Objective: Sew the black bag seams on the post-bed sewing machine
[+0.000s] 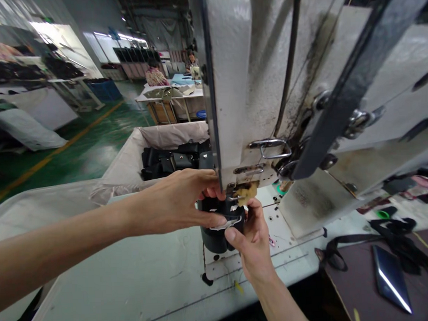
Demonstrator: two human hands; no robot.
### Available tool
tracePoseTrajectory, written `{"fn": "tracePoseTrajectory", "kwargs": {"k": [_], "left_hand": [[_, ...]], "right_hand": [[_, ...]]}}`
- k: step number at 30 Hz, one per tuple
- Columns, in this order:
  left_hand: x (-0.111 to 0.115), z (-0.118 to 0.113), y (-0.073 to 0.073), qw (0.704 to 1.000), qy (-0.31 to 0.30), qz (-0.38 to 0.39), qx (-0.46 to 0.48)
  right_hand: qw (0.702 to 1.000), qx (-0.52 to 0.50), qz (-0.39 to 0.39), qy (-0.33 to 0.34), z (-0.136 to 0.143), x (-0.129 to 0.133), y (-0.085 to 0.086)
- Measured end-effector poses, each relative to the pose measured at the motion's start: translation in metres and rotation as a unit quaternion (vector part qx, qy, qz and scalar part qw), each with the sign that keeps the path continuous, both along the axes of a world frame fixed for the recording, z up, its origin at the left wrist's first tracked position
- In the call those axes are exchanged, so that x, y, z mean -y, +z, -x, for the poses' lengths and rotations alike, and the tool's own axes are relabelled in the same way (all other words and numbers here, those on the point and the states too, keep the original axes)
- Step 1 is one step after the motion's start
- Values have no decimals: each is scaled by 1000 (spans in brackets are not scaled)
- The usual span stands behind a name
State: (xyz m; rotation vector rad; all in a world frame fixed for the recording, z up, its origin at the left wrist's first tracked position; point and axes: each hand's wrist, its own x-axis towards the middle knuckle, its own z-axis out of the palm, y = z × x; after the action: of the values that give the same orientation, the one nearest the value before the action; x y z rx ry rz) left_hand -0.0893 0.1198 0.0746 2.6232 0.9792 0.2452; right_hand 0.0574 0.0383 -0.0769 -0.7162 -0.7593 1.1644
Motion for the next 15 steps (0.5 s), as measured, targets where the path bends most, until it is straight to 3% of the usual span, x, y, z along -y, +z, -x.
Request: {"fn": "tracePoseTrajectory", "kwargs": {"k": [8,15], "left_hand": [[-2,-7,-6,1000,-6,-4,-28],[-9,-3,-8,998,-31,56,-18]], "right_hand": [[999,12,-7,-33,2,-1,-4],[995,46,-4,-88,8,-3,-3]]}}
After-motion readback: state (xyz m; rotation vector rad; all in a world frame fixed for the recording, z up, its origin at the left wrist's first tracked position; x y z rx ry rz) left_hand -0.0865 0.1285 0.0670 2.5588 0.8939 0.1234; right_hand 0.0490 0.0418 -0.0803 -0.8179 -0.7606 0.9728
